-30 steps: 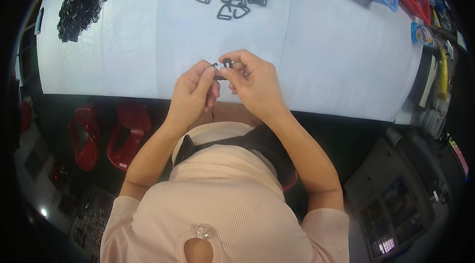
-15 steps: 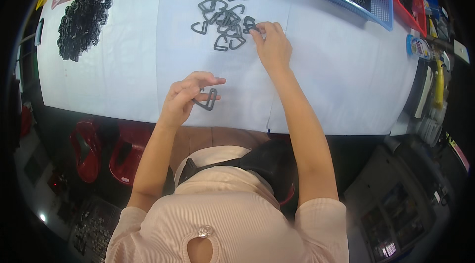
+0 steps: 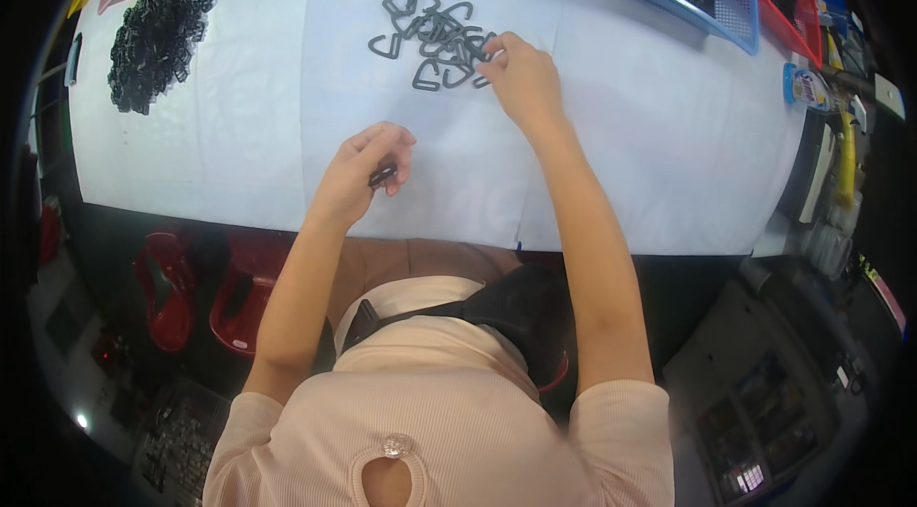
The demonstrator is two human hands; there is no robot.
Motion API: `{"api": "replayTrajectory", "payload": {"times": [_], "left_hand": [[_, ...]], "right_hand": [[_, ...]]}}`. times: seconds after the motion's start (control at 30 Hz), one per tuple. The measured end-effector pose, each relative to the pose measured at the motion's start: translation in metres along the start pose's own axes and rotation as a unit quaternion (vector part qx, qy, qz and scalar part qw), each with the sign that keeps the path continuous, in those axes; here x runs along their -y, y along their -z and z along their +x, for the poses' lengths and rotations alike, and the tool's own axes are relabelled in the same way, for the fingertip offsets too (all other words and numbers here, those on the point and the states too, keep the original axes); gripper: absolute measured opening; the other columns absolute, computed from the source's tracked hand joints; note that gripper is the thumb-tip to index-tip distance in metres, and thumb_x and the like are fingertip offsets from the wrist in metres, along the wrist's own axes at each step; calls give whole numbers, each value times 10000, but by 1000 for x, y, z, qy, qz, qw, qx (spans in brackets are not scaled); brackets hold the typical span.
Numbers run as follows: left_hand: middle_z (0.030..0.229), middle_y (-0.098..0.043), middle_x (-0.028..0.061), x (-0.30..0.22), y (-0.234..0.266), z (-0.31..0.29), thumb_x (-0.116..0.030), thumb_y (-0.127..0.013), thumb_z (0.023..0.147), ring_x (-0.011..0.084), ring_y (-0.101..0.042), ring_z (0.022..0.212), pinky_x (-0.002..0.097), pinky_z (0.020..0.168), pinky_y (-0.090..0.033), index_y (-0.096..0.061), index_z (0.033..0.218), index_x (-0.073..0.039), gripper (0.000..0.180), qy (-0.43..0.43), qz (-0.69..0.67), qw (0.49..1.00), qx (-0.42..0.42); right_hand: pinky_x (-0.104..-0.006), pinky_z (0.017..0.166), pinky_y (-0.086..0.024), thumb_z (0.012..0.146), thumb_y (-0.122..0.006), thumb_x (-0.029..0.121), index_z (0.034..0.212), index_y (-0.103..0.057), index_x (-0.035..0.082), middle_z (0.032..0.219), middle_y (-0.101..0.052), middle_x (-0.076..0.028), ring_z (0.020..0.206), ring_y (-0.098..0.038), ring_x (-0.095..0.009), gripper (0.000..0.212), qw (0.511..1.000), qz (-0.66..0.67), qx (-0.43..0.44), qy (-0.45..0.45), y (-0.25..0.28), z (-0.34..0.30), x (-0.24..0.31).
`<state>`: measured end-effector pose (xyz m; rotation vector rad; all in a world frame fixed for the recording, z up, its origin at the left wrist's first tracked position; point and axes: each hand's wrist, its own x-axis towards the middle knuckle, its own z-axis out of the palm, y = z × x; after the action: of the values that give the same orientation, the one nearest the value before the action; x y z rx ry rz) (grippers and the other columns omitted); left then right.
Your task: The person assembles small black plastic buckles by hand at a white table. They pick up two buckle halves, interlock them, and place the completed unit into a blue basket. The process is repeated continuously with multiple buckle halves.
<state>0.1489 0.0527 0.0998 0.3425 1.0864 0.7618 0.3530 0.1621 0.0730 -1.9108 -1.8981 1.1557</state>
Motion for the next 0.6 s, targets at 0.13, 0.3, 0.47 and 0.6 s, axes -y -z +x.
{"api": "replayTrajectory", "payload": {"times": [0.13,0.3,0.47,0.6], "left_hand": [[734,-580,40,1,-24,-8,-268,-537,903,62,-504,590,197,456,-380,-597,979,5,289,-77,81,990,-86],[619,-562,14,-6,-38,-27,-228,-555,894,42,-470,526,191,443,-343,-619,823,-7,241,-110,130,980,-100],[605,-518,-15,-9,-43,-47,-230,-530,909,42,-432,508,186,448,-323,-579,780,-27,246,-102,139,984,-51],[555,-504,-12,-3,-48,-58,-191,-548,891,38,-411,501,206,462,-322,-587,738,-19,233,-147,188,969,-61]], "right_hand": [[-239,560,-485,792,-651,104,1087,-582,3,720,-618,-63,660,-620,-126,320,943,320,72,-51,3,-51,34],[-224,563,-483,826,-622,120,1113,-588,3,747,-613,-61,666,-605,-113,312,917,386,80,-65,6,-102,68],[-195,536,-409,842,-618,175,980,-659,9,717,-603,-27,625,-534,-68,219,926,372,35,-41,9,-118,67],[-194,512,-341,839,-629,207,830,-658,14,655,-571,6,567,-441,-44,195,920,387,2,-63,2,-128,67]]}}
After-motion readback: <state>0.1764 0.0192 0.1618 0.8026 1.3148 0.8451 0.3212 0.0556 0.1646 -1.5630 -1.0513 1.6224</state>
